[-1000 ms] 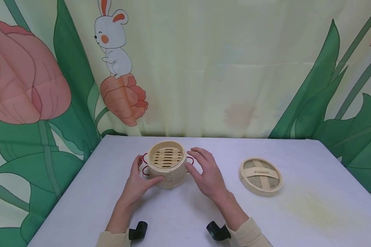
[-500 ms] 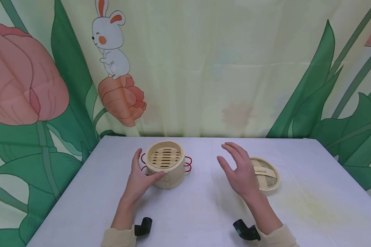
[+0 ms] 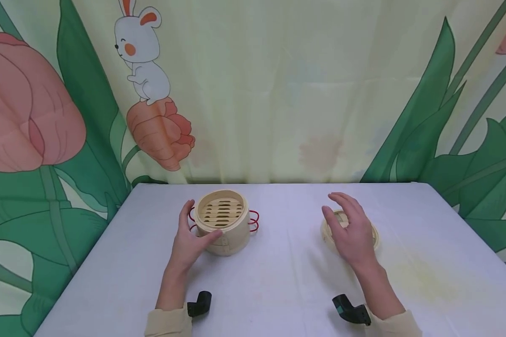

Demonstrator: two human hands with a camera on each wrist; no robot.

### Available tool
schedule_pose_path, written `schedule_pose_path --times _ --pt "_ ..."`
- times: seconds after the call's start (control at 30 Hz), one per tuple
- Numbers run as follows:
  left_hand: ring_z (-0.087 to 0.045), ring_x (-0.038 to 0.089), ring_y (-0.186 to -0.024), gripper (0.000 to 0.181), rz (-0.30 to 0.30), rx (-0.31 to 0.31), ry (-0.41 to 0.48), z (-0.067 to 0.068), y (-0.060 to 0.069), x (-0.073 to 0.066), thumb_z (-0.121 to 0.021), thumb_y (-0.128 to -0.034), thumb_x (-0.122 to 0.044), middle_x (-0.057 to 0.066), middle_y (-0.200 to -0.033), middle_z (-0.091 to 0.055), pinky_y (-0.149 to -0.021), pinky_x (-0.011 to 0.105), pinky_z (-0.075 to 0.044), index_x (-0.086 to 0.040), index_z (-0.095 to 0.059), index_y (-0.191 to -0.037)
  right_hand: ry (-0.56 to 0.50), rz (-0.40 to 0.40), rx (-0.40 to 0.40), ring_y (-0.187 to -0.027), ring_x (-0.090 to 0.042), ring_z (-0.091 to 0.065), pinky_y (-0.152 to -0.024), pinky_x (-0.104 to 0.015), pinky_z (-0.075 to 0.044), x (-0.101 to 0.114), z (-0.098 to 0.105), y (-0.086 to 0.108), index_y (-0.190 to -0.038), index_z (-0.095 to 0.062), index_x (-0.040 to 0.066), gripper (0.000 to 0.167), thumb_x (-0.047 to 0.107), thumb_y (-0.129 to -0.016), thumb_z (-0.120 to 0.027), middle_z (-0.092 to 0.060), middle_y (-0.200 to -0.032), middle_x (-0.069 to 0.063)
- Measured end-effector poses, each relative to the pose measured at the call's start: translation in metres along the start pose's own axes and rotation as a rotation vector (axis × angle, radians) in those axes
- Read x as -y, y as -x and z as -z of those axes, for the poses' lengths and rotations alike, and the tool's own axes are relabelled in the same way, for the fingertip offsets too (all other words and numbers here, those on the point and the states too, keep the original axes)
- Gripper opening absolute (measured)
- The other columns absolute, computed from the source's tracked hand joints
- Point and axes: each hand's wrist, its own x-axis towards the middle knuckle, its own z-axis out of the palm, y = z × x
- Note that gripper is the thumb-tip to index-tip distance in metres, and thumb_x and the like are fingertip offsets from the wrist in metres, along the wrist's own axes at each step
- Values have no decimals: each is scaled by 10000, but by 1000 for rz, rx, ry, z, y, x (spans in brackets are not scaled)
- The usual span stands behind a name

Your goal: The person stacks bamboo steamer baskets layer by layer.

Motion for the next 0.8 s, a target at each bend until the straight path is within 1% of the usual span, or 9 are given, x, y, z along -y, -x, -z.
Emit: schedule_pose_path --times 0.07,0.17,0.3,0.43,0.5,0.57,0.67,0.8 --pt "-192 242 -1478 1121 -19 9 8 0 0 0 -898 -759 -185 64 -1643 -204 -1156 555 -208 -165 -168 -1610 21 -21 4 -1295 -324 -504 -1090 -390 -387 -2 5 -2 -1278 -657 -5 343 111 -956 -690 -590 -1345 -158" --pt "-226 235 -1430 1112 -41 20 29 0 -1 0 -893 -758 -155 58 -1627 -236 -1135 530 -215 -159 -178 -1609 57 -66 9 -1310 -354 -484 -1052 -604 -378 -5 14 -5 -1292 -642 -9 350 142 -977 -671 -576 -1359 -174" --pt "-266 226 -1321 1104 -48 13 56 0 -2 3 -900 -738 -124 35 -1587 -299 -1090 496 -218 -163 -211 -1600 99 -147 25 -1337 -382 -452 -1063 -623 -357 -10 28 -7 -1320 -624 -4 371 205 -1014 -627 -549 -1392 -183" --pt "-266 229 -1297 1108 -50 15 64 0 -2 5 -904 -729 -106 40 -1569 -316 -1083 499 -212 -161 -218 -1598 127 -195 19 -1353 -402 -430 -1078 -634 -335 -16 42 -10 -1332 -612 -10 386 230 -1031 -594 -534 -1408 -202" --pt "-270 235 -1296 1124 -48 19 61 0 -2 6 -906 -724 -100 47 -1564 -319 -1080 502 -218 -154 -207 -1602 143 -215 32 -1357 -415 -421 -1079 -639 -328 -18 48 -11 -1336 -603 -17 394 238 -1035 -586 -526 -1412 -216" --pt "-275 234 -1288 1135 -42 20 55 1 -3 7 -912 -713 -96 43 -1552 -328 -1071 500 -228 -149 -206 -1601 168 -251 73 -1363 -441 -401 -1071 -660 -322 -21 53 -13 -1354 -584 -21 425 271 -1045 -567 -500 -1430 -240" --pt "-281 233 -1287 1149 -34 21 50 1 -3 8 -920 -700 -90 30 -1542 -334 -1069 501 -237 -150 -207 -1600 208 -318 170 -1376 -482 -359 -1050 -695 -316 -27 58 -13 -1393 -541 -24 490 326 -1051 -548 -442 -1469 -275" --pt "-282 238 -1312 1165 -34 41 30 0 -4 9 -930 -697 -108 27 -1537 -333 -1093 531 -223 -174 -201 -1603 232 -374 287 -1381 -515 -321 -1036 -712 -310 -38 62 -10 -1419 -502 -29 519 330 -1048 -554 -391 -1494 -304"
